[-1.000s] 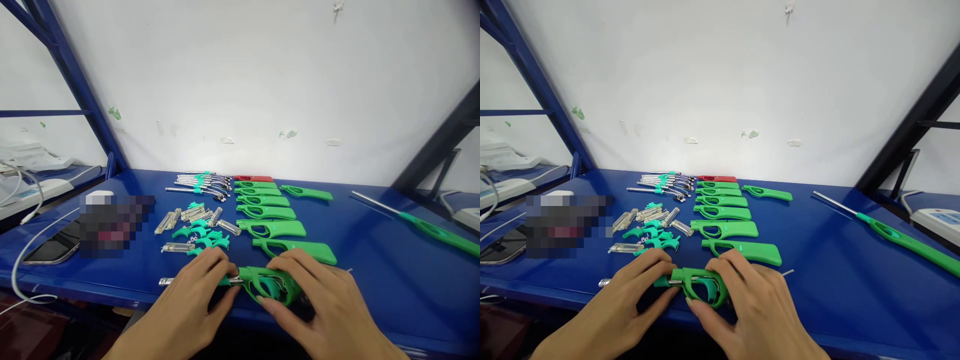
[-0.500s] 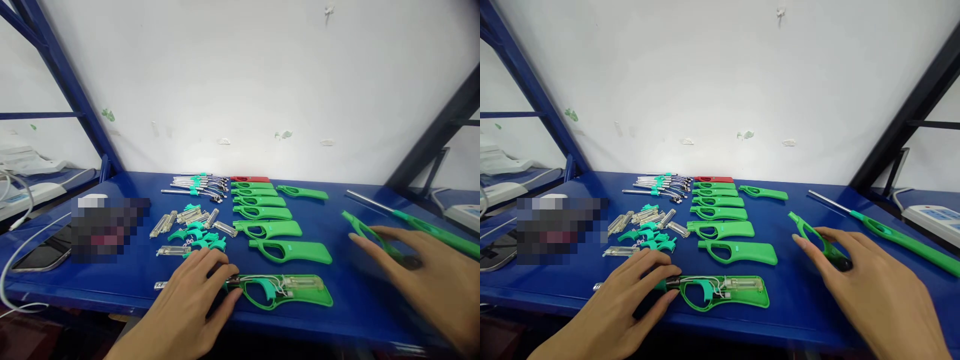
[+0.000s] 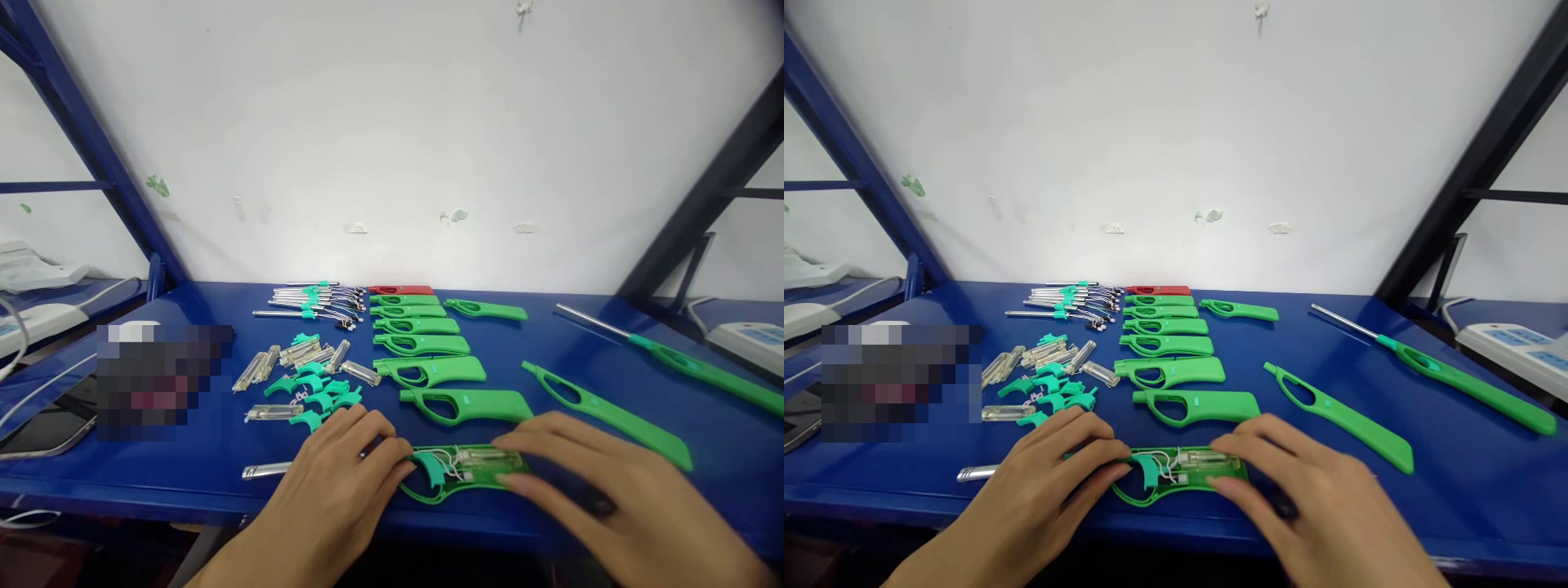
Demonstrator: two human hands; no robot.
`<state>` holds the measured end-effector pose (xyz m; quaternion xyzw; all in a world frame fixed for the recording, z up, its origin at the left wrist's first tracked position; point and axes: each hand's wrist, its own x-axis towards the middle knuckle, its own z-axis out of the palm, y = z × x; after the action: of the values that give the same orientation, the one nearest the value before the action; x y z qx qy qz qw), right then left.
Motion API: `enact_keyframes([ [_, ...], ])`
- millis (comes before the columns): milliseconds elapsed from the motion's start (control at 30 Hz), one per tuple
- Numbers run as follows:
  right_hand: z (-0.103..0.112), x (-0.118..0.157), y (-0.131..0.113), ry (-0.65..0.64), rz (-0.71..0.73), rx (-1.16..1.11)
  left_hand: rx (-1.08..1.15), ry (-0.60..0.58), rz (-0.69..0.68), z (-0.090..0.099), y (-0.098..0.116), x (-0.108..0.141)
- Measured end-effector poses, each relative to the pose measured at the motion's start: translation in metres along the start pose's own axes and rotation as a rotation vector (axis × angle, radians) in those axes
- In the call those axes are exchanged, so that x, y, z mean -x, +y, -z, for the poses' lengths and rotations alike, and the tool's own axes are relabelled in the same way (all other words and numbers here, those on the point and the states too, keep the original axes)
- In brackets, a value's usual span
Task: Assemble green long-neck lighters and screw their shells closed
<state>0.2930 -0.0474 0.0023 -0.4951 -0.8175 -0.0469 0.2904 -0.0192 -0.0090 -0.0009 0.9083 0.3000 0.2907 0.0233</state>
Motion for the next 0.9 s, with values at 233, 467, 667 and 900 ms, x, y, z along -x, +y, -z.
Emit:
enact_keyframes([
  [233, -0.015, -0.007, -0.010, -0.090, 0.017, -0.033, -0.124, 0.003, -0.023, -0.005, 0.001, -0.001],
  [467, -0.010, -0.011, -0.007, -0.094, 0.041, -0.047, -0.164, -0.011, -0.007, -0.008, 0.004, 0.001],
  [667, -0.012, -0.010, -0.006, -0.087, 0.035, -0.036, -0.166, 0.009, -0.005, -0.007, 0.006, -0.001],
  [900, -0.012, -0.009, -0.010, -0.089, -0.005, -0.049, -0.286, 0.134, 0.021, 0.036, -0.007, 0.007],
])
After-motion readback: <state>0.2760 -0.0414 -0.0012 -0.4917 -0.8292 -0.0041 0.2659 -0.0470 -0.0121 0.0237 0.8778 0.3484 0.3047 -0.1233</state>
